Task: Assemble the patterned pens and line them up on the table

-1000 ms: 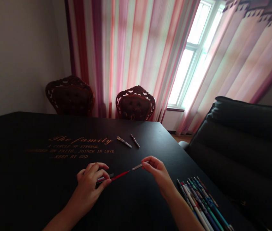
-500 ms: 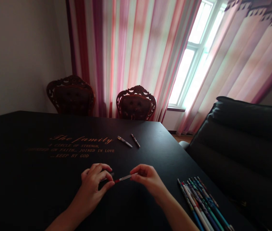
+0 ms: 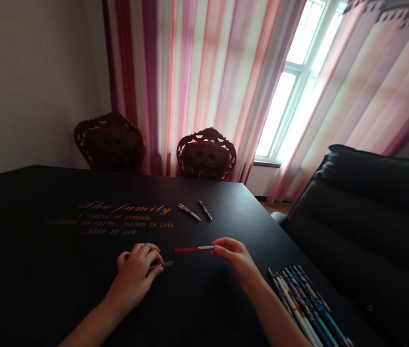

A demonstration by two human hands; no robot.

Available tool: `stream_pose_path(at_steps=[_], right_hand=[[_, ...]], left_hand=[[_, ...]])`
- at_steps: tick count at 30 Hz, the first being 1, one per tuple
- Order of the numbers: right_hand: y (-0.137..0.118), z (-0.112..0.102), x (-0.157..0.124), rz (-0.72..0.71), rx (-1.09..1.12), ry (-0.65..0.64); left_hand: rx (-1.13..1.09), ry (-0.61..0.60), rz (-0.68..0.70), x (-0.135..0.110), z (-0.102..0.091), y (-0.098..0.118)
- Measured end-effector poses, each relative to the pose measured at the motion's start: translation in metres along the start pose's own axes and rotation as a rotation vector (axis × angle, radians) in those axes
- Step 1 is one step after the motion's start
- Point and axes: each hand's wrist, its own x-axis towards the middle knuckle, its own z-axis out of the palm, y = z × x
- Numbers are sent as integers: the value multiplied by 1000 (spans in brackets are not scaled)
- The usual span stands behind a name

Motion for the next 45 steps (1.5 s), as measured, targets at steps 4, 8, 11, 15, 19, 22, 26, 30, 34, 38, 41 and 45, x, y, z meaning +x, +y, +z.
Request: stream_pose_path(at_steps=[4, 8, 11, 15, 19, 22, 26, 30, 34, 38, 41, 45], right_hand=[[0, -2, 1, -7, -24, 16], [-2, -1, -1, -21, -52, 15], [-4, -1, -2, -24, -79, 10], [-6, 4, -5, -36, -89, -34], [-1, 20, -11, -15, -101, -139], [6, 34, -14, -65, -233, -133], [14, 43, -17, -78, -513, -65], [13, 41, -18, -129, -520, -73], [6, 37, -19, -222, -430, -120], [1, 37, -21, -172, -470, -146], [0, 39, -22, -243, -444, -155], [2, 39, -20, -209, -503, -144]], left_hand=[[-95, -23, -83, 1, -5, -1], [-179, -43, -80, 1, -8, -3], [-198, -30, -57, 1, -8, -1], [-217, -23, -10, 0, -7, 4], [-230, -69, 20, -4, -6, 15], [-232, -99, 28, -7, -5, 23], [-229, -82, 37, -8, -4, 25], [-231, -37, 51, -8, -5, 22], [-227, -14, 41, -7, -5, 20], [-220, -10, 64, -6, -4, 19], [-221, -18, 51, -6, -5, 19], [-239, -29, 77, -8, -8, 20]])
